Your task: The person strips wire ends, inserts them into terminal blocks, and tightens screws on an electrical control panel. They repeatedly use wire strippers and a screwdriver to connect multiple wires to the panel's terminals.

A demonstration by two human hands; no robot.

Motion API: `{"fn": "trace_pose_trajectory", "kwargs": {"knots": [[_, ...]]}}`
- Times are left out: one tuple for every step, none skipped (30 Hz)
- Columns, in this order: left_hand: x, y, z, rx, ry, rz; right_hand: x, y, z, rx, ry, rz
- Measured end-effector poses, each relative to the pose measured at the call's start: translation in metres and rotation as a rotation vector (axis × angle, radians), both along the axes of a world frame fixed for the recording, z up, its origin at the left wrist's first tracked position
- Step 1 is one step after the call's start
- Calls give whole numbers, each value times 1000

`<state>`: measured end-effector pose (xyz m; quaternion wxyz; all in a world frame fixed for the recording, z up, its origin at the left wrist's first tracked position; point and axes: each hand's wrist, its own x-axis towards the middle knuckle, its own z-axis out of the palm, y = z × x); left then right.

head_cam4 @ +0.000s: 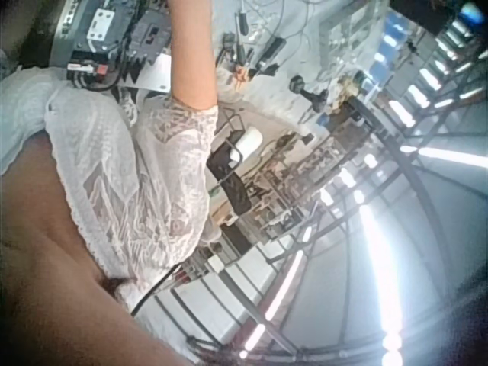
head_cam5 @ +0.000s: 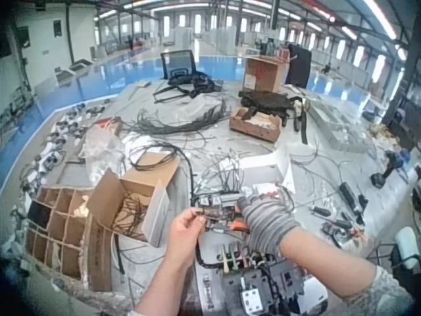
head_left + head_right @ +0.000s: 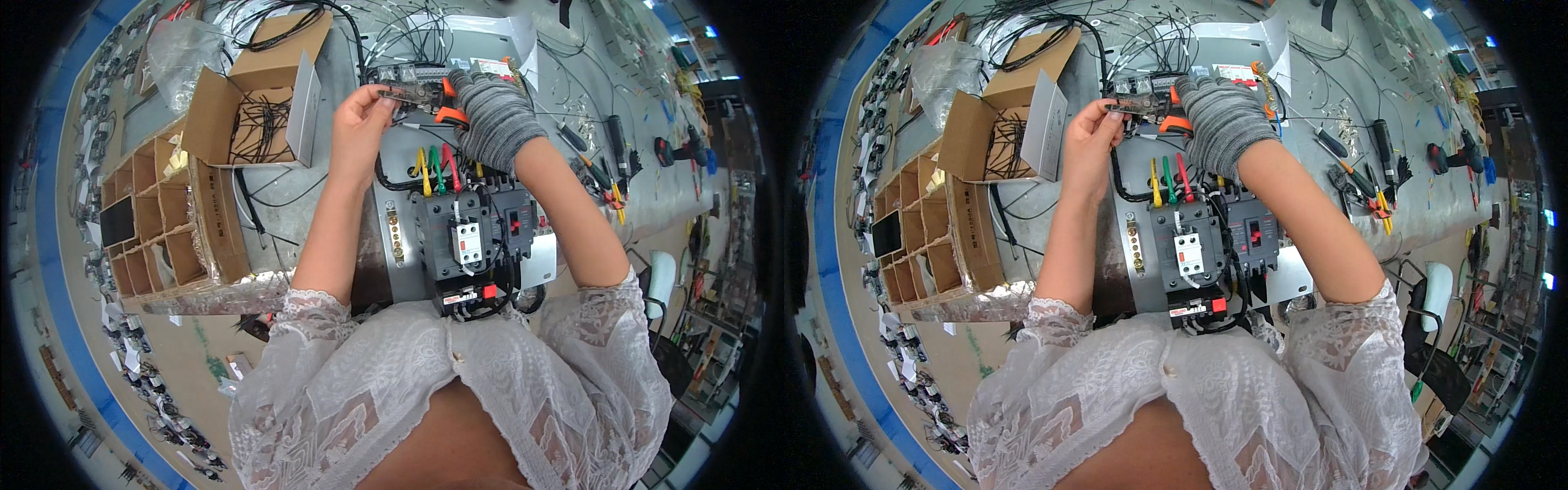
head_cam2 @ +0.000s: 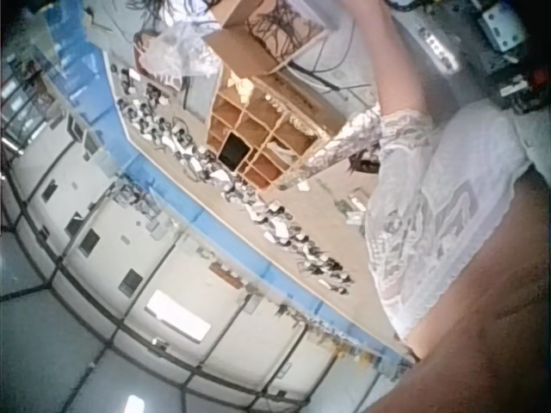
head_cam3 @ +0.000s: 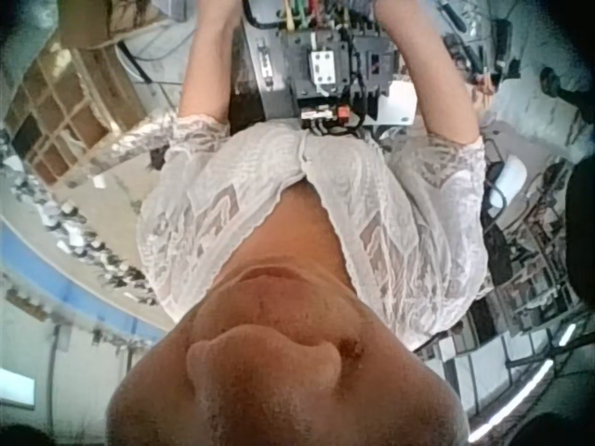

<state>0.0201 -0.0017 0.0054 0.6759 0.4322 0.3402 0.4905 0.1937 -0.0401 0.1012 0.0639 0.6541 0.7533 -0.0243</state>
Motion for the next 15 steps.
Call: {"fn": "trace_pose_trajectory", "kwargs": {"knots": [[0,1,-2,-4,-4,-10,0,0,0,11,10,9],[-1,2,-2,-7,-9,-20,0,-1,1,21,20,17],[-1,2,-1,-14,-5,-22,1,-2,1,33,29,26],[-2,1,1,-22,-2,-25,1,-2,0,45,23,31],[-2,1,2,-29,2,-28,2,-2,-1,56,16,35],[-2,1,3,-30,8,-31,2,-2,-1,68,10,40],[-2,2,3,-30,13,-34,2,-2,-1,43,1,31],[-3,2,3,-31,19,-38,1,0,-1,17,-8,21],[-3,2,4,-27,26,-40,1,1,-1,-8,-17,12],[-3,2,5,-23,32,-43,2,0,-2,9,0,16],[-4,2,5,-19,39,-45,3,-1,-5,26,18,20],[-4,3,5,-21,43,-47,3,-2,-6,42,35,23],[-4,3,5,-22,47,-49,3,-3,-5,42,38,21],[-4,4,5,-24,51,-50,3,-4,-4,43,42,19],[-4,4,5,-25,58,-49,3,-4,-3,44,46,19]]}}
